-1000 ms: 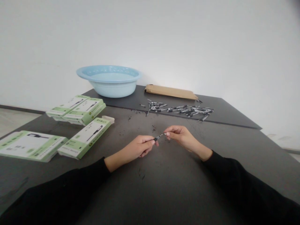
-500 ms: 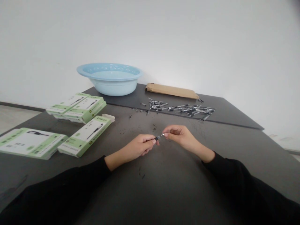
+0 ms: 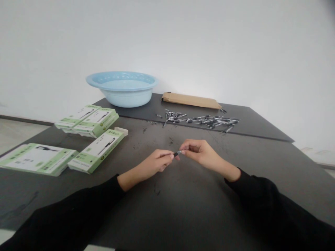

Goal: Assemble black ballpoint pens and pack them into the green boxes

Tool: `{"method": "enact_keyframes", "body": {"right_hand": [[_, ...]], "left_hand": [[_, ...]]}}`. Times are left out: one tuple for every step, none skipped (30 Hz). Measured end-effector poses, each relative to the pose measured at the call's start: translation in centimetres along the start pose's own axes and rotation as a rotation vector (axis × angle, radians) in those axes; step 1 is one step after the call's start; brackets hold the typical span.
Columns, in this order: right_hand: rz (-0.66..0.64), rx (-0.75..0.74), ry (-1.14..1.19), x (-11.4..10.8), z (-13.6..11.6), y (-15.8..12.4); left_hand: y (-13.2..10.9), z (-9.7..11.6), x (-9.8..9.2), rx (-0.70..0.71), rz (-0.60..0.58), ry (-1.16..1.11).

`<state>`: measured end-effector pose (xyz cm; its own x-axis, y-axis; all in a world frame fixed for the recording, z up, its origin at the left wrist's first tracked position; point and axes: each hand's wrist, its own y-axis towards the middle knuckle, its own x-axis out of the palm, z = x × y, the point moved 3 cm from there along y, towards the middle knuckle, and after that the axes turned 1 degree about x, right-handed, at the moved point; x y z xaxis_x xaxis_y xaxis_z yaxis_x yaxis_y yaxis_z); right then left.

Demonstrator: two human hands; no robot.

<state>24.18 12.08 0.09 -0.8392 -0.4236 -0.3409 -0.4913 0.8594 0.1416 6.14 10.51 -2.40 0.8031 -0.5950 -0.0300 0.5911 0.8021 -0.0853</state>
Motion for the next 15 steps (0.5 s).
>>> {"method": "enact_keyframes", "body": {"right_hand": [[0.008, 0.023, 0.063, -0.1, -0.1, -0.1], [0.019, 0.036, 0.123, -0.4, -0.1, -0.2], [0.038, 0.038, 0.174, -0.7, -0.2, -0.4], [0.068, 0.032, 0.215, -1.1, -0.1, -0.7], [0.104, 0.025, 0.249, -1.5, 0.0, -1.0], [0.140, 0.025, 0.275, -1.9, 0.2, -1.3], [0.169, 0.033, 0.295, -2.2, 0.5, -1.7], [0.192, 0.050, 0.311, -2.3, 0.8, -2.0], [0.204, 0.072, 0.325, -2.3, 1.2, -2.3], [0.207, 0.096, 0.344, -2.1, 1.6, -2.6], [0.205, 0.119, 0.372, -1.8, 1.9, -2.8], [0.202, 0.139, 0.411, -1.5, 2.1, -2.9], [0.198, 0.155, 0.458, -1.2, 2.3, -3.0], [0.194, 0.166, 0.502, -0.9, 2.3, -3.0], [0.194, 0.169, 0.531, -0.7, 2.3, -3.0]], "left_hand": [[0.2, 0.0, 0.4, 0.016, 0.010, -0.046], [0.5, 0.1, 0.8, 0.041, 0.019, -0.077], [0.8, 0.3, 1.2, 0.068, 0.024, -0.085], [1.1, 0.4, 1.6, 0.092, 0.027, -0.079], [1.4, 0.6, 2.1, 0.104, 0.023, -0.072], [1.7, 0.8, 2.6, 0.100, 0.016, -0.072], [1.9, 0.8, 3.0, 0.081, 0.005, -0.082], [2.1, 0.9, 3.4, 0.047, -0.008, -0.103], [2.2, 0.8, 3.8, 0.003, -0.024, -0.136], [2.1, 0.8, 4.1, -0.043, -0.045, -0.179], [2.1, 0.7, 4.3, -0.087, -0.074, -0.226], [2.0, 0.6, 4.5, -0.122, -0.103, -0.275], [1.9, 0.5, 4.6, -0.142, -0.126, -0.317], [1.9, 0.4, 4.5, -0.147, -0.135, -0.346], [1.9, 0.4, 4.4, -0.139, -0.133, -0.357]]}}
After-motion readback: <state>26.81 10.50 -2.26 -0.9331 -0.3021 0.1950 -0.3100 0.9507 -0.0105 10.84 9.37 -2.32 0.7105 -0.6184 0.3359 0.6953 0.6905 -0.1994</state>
